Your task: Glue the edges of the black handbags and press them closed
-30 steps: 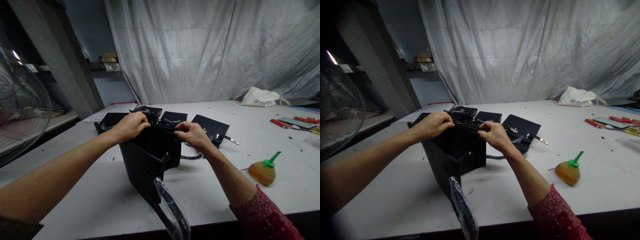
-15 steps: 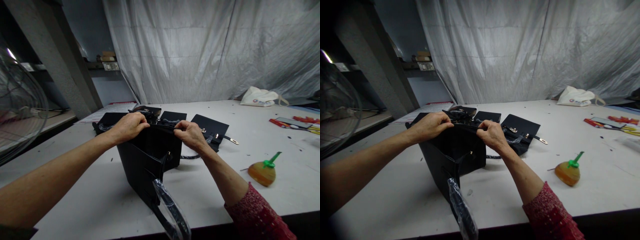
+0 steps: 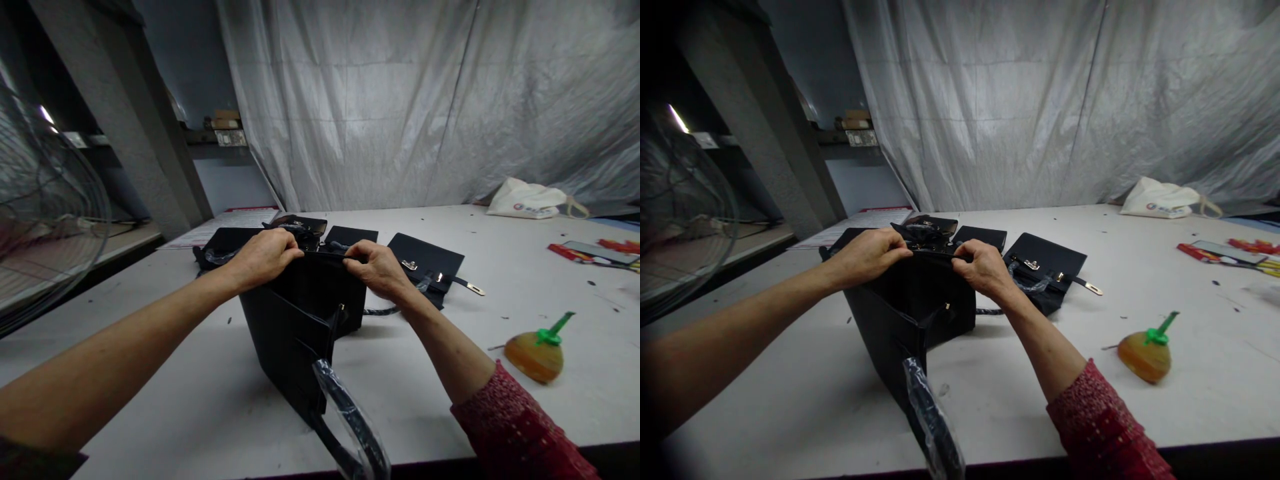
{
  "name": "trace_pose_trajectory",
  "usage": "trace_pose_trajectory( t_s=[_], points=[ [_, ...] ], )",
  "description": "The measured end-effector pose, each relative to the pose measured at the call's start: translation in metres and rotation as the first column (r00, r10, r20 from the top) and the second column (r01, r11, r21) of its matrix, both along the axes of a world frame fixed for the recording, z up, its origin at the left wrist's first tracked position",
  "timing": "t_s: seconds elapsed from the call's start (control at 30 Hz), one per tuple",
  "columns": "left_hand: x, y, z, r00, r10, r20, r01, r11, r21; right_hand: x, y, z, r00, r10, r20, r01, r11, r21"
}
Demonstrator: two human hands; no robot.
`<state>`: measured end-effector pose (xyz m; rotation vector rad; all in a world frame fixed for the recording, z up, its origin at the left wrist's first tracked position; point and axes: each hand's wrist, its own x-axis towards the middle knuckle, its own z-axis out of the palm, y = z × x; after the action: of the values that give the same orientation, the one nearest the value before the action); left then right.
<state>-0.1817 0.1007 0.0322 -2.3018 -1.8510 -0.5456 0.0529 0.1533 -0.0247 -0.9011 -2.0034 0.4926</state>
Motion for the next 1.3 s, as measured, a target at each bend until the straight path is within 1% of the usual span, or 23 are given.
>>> trace_pose_trajectory(
  t_s=[0.1,0.2,0.27,0.4,0.47,0.57,0.67,0.8,0.87,0.97,1.03,1.1,1.23,1.3],
  points=[
    [-0.001,0.002,-0.002,1.0,-0.009,-0.001,0.009,1.0,0.011,-0.004,0.001,0.002,0.999,-0.035,0.04,0.032,0.997,0.07],
    [-0.003,0.003,-0.004,1.0,0.003,-0.007,-0.003,1.0,0.018,-0.005,0.002,0.003,0.995,-0.049,0.085,0.042,0.995,0.086],
    [-0.003,0.004,-0.004,1.0,0.015,-0.009,-0.015,1.0,0.019,-0.005,0.002,0.004,0.993,-0.018,0.114,0.009,0.997,0.083],
    [-0.002,0.003,-0.003,1.0,0.006,-0.001,-0.006,1.0,0.021,-0.007,0.004,0.008,0.983,0.082,0.167,-0.101,0.989,0.108],
    [-0.001,0.003,-0.002,1.0,-0.005,0.011,0.005,1.0,0.02,-0.01,0.005,0.01,0.976,0.089,0.2,-0.117,0.984,0.131],
    [-0.002,0.002,-0.003,1.0,-0.015,0.027,0.015,1.0,0.016,-0.015,0.01,0.013,0.974,0.039,0.222,-0.07,0.988,0.137],
    [-0.003,0.002,-0.003,1.0,0.007,0.021,-0.008,1.0,0.029,-0.02,0.015,0.015,0.967,-0.017,0.254,-0.017,0.991,0.132],
    [-0.002,0.003,-0.003,0.999,0.027,0.024,-0.028,0.999,0.024,-0.029,0.014,0.022,0.948,0.004,0.318,-0.05,0.989,0.138],
    [0.0,0.003,-0.002,0.999,0.032,0.018,-0.032,0.999,0.026,-0.035,0.01,0.029,0.92,-0.019,0.391,-0.054,0.983,0.174],
    [0.003,0.004,-0.001,0.999,0.04,0.014,-0.04,0.999,0.032,-0.045,0.005,0.037,0.864,-0.109,0.491,-0.024,0.966,0.257],
    [0.003,0.003,0.0,0.999,0.048,0.018,-0.049,0.999,0.025,-0.05,0.003,0.038,0.839,-0.162,0.519,-0.009,0.95,0.312],
    [0.001,0.002,0.0,0.998,0.057,0.028,-0.057,0.998,0.011,-0.051,0.004,0.037,0.829,-0.189,0.526,-0.002,0.94,0.342],
    [-0.007,-0.002,0.0,0.993,0.105,0.046,-0.104,0.994,-0.021,-0.049,0.005,0.034,0.836,-0.164,0.524,-0.012,0.948,0.317],
    [-0.01,-0.004,0.0,0.991,0.127,0.031,-0.127,0.992,-0.014,-0.048,0.004,0.035,0.841,-0.15,0.52,-0.016,0.953,0.301]
  ],
)
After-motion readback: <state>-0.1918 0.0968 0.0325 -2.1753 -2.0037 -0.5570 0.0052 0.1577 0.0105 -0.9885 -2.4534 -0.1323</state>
